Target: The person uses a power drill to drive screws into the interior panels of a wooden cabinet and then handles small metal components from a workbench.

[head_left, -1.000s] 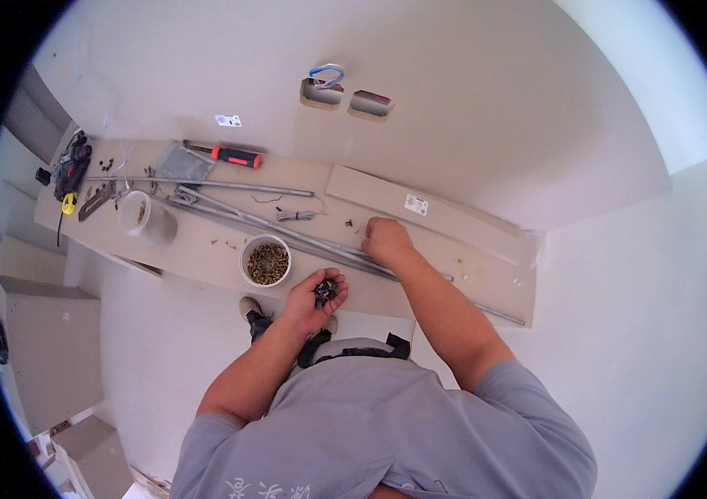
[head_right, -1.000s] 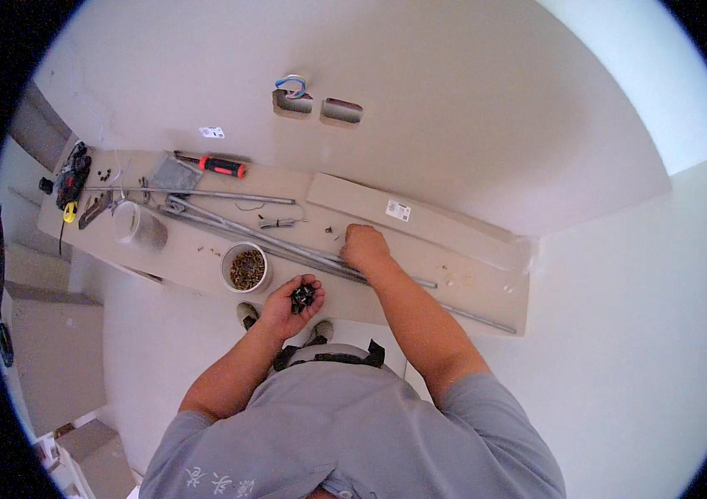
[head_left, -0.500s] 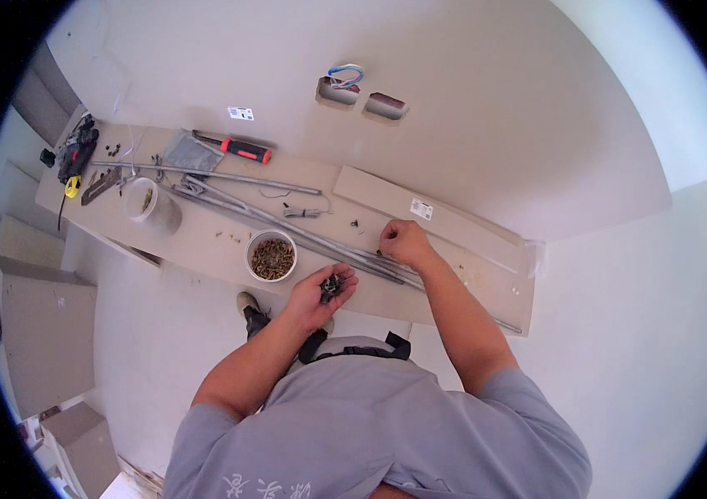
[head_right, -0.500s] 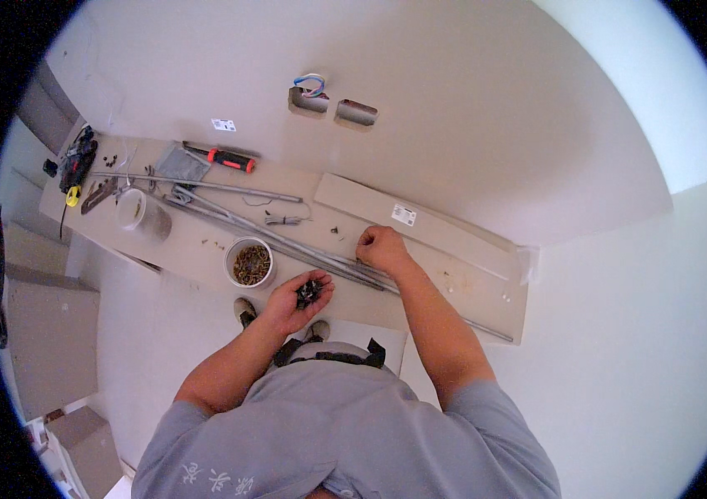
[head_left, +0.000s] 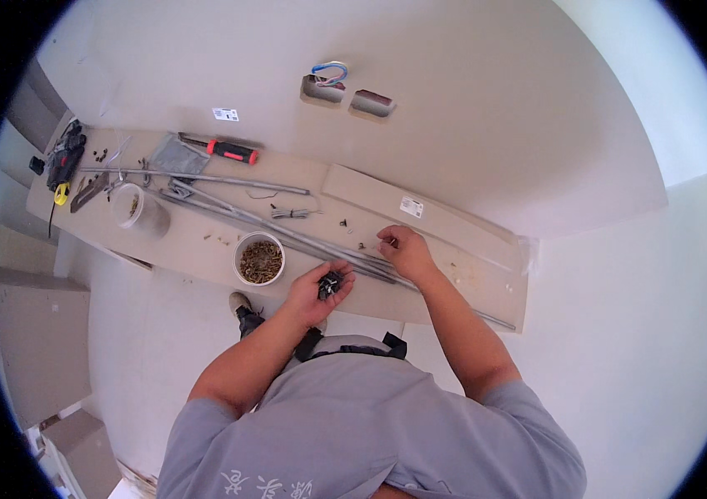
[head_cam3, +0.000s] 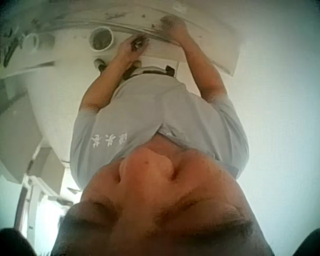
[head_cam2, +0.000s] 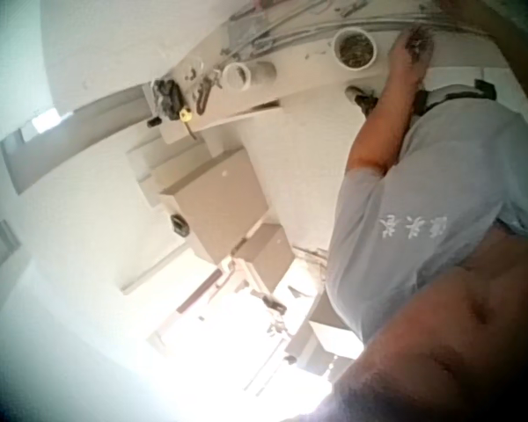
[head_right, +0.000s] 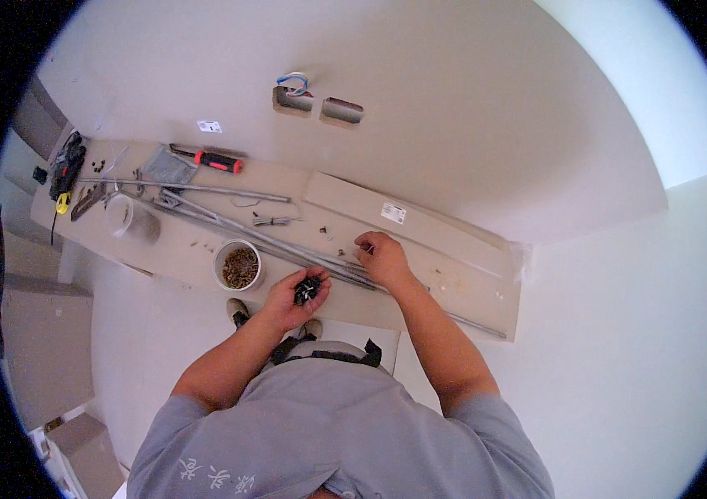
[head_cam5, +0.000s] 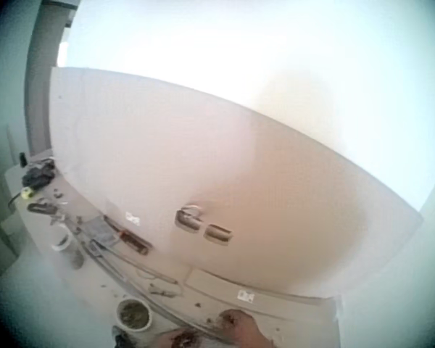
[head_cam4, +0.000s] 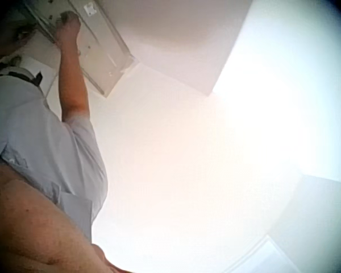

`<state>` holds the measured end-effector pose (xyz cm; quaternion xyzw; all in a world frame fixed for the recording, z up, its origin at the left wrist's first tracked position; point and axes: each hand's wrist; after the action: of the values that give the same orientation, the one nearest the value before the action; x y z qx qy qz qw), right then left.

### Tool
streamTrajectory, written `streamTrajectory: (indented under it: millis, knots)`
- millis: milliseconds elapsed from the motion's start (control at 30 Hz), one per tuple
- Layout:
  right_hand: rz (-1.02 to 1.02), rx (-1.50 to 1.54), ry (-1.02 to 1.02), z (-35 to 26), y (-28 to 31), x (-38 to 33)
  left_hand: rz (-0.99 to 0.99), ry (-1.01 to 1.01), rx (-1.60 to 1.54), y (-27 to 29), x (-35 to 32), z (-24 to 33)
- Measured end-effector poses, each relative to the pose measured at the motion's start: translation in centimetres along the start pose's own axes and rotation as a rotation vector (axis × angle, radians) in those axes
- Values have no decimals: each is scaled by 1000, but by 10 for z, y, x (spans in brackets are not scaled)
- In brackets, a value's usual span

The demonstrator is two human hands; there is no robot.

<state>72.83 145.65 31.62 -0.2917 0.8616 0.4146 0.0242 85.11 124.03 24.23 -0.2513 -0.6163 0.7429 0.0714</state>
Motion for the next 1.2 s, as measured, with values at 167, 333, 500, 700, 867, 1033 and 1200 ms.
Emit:
streamTrajectory:
  millis: [167, 333, 500, 700, 867, 1033, 1200]
  knots:
    - [-138, -195, 157, 7, -16, 24, 13, -11, -51, -8, -13, 3]
    - [-128, -270, 247, 17, -21, 35, -26, -4, -44, -1, -18, 4]
    - [-95, -336, 239, 12, -18, 31, -8, -24, 5, -3, -15, 2]
    - [12, -75, 175, 17, -21, 25, -23, -11, -10, -1, -15, 2]
    - [-179, -29, 409, -35, -14, -7, -78, -3, -46, -2, -12, 4]
    - [-84, -110, 228, -8, -6, 3, -63, -16, -75, -5, -10, 4]
    - [-149, -199, -11, 25, -2, 24, -47, -5, -35, -7, -13, 4]
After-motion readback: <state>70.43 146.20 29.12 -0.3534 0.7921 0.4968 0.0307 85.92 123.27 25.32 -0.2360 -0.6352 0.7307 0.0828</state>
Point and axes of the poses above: each hand's wrist, its own x-axis towards the middle knuckle, its own y-axis out of the back of the hand, z = x × y, and after that the axes turned 14 degrees about -z, right-handed
